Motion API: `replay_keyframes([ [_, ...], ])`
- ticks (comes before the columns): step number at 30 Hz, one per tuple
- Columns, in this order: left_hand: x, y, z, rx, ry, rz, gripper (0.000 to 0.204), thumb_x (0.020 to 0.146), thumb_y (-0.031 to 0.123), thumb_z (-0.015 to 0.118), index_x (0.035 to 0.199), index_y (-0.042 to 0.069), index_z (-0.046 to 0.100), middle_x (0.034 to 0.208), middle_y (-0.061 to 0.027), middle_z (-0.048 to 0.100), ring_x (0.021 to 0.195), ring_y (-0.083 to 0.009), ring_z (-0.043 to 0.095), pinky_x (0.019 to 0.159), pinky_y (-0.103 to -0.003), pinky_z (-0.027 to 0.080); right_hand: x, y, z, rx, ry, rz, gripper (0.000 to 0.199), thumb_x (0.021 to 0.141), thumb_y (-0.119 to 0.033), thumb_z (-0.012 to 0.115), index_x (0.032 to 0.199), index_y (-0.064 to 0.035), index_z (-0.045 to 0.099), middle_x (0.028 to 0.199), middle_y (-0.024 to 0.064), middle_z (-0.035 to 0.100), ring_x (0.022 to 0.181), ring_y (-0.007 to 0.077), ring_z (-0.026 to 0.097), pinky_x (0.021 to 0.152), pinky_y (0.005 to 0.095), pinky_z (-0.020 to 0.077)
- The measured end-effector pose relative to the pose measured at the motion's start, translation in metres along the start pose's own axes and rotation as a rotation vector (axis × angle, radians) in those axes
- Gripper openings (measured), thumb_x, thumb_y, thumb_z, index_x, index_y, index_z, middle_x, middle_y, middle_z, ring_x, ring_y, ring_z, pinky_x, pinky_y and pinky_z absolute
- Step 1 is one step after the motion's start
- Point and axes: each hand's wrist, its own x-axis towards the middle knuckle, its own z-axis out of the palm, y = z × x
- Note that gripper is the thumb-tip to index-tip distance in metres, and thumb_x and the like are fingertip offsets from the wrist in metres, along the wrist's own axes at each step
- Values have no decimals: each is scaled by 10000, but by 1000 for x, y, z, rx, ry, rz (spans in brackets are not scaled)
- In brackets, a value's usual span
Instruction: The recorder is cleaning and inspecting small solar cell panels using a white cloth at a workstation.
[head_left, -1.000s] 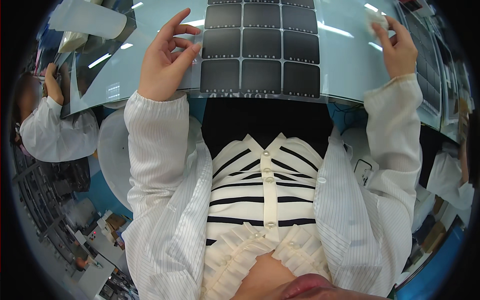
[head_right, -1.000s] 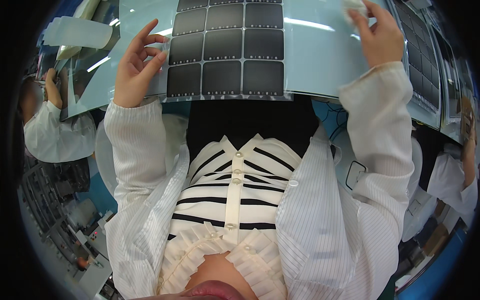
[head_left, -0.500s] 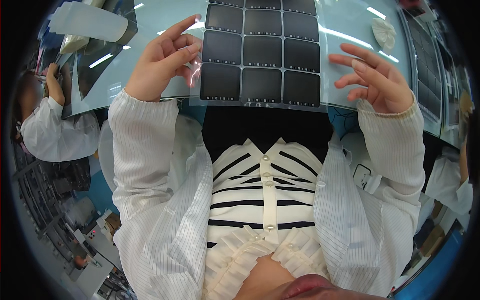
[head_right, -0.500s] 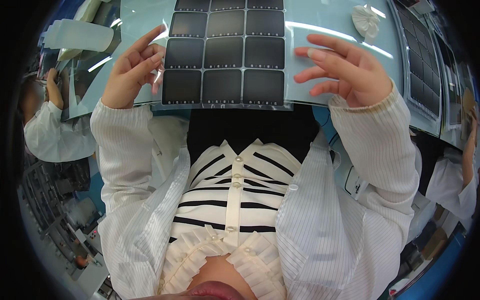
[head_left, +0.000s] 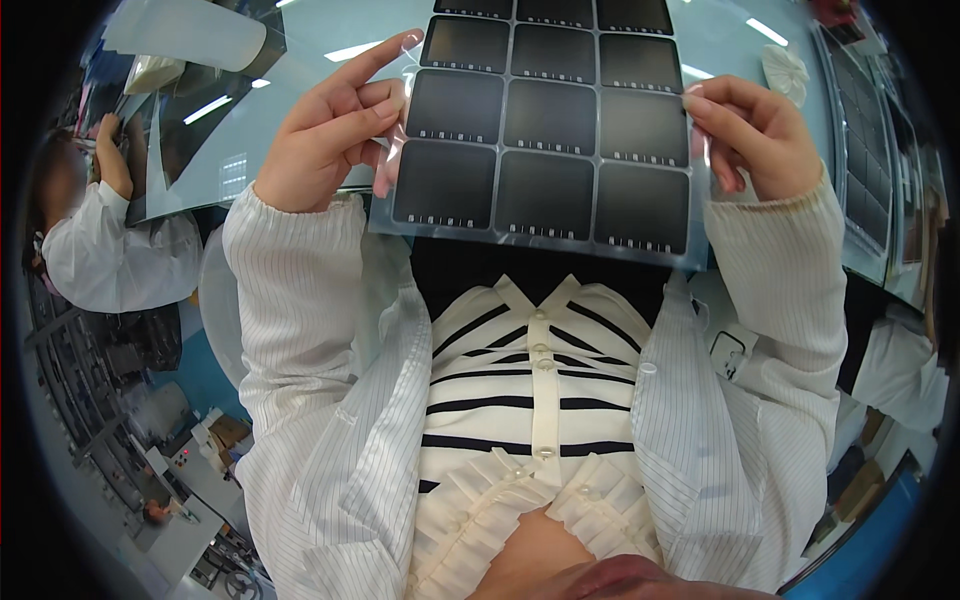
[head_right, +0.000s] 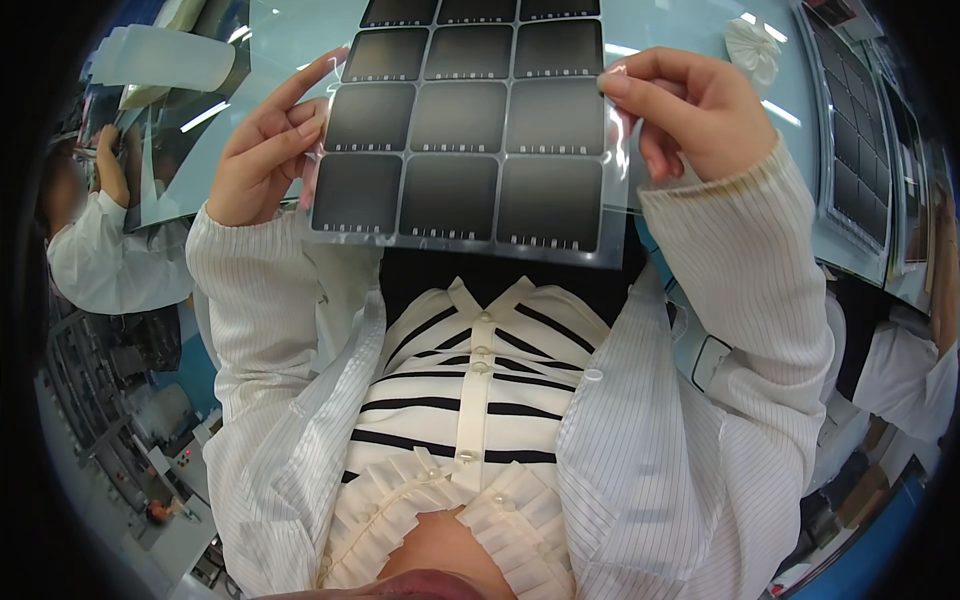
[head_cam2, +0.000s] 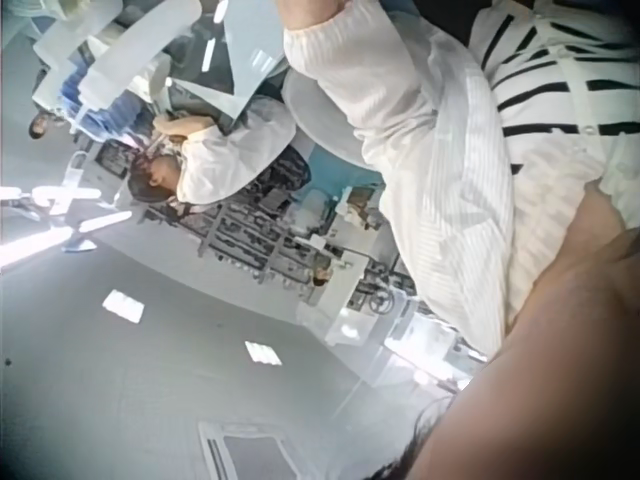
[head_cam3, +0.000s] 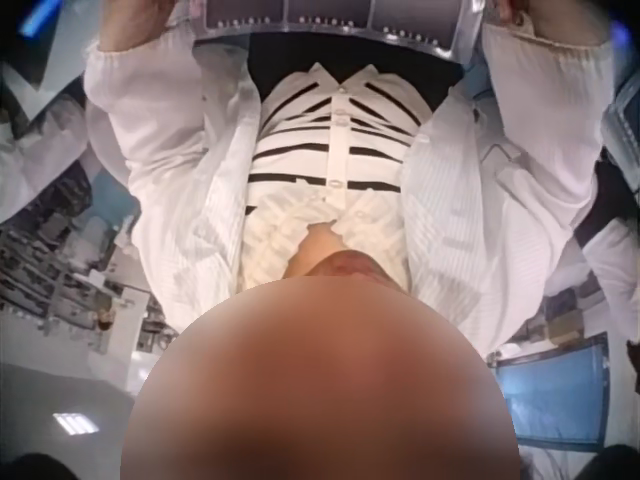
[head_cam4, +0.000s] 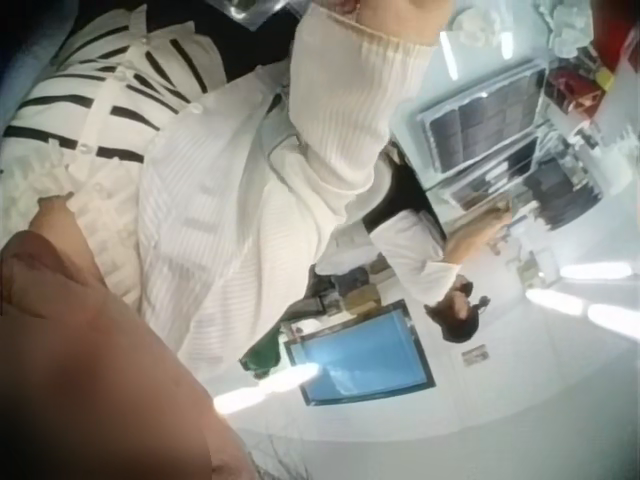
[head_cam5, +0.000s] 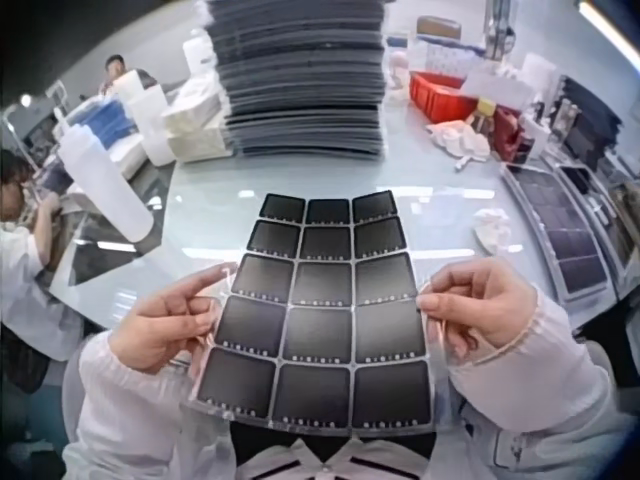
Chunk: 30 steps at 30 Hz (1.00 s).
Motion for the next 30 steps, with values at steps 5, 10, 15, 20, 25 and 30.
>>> replay_keyframes([
  [5, -11, -3, 5, -81, -108, 11, 527, 914, 48, 446, 1414, 32, 279, 758, -39, 516, 576, -100, 558, 473, -202, 459, -19, -6, 0, 59, -34, 6, 252, 874, -175, 617, 1001, 42, 611, 672, 70, 622, 396, 68, 507, 387, 169, 384],
  [10, -18, -5, 12, -24, -111, 63, 537, 910, 46, 449, 1417, 26, 272, 744, -30, 504, 572, -84, 541, 486, -193, 406, -31, -5, -4, 99, -22, -5, 214, 880, -152, 606, 993, 29, 616, 666, 74, 631, 399, 68, 507, 393, 159, 382],
  [15, -26, -10, 17, -85, -145, 111, 548, 906, 37, 442, 1423, 25, 259, 722, -19, 483, 573, -79, 526, 502, -191, 383, -50, -4, -1, 77, 11, -42, 172, 911, -118, 542, 1010, 20, 569, 636, 57, 601, 371, 51, 453, 367, 146, 345],
  [20, -36, -13, 26, -72, -64, 107, 571, 897, 40, 459, 1426, 14, 244, 700, -16, 483, 576, -77, 519, 503, -190, 379, -61, -8, 2, 117, 27, -29, 148, 871, -80, 603, 986, 12, 618, 671, 59, 632, 413, 47, 497, 407, 141, 364],
  [25, -39, -14, 25, -98, -68, 120, 582, 902, 50, 465, 1431, 13, 225, 696, -23, 494, 574, -79, 525, 500, -182, 388, -68, -14, 6, 101, 65, -30, 146, 872, -70, 600, 989, 15, 616, 677, 54, 633, 417, 43, 498, 406, 137, 359],
  [30, -41, -17, 20, -144, -94, 83, 575, 908, 46, 454, 1432, 15, 220, 700, -26, 498, 579, -79, 536, 489, -179, 392, -66, -16, 10, 81, 68, -7, 151, 884, -83, 555, 995, 15, 584, 613, 57, 601, 372, 46, 456, 374, 137, 339],
])
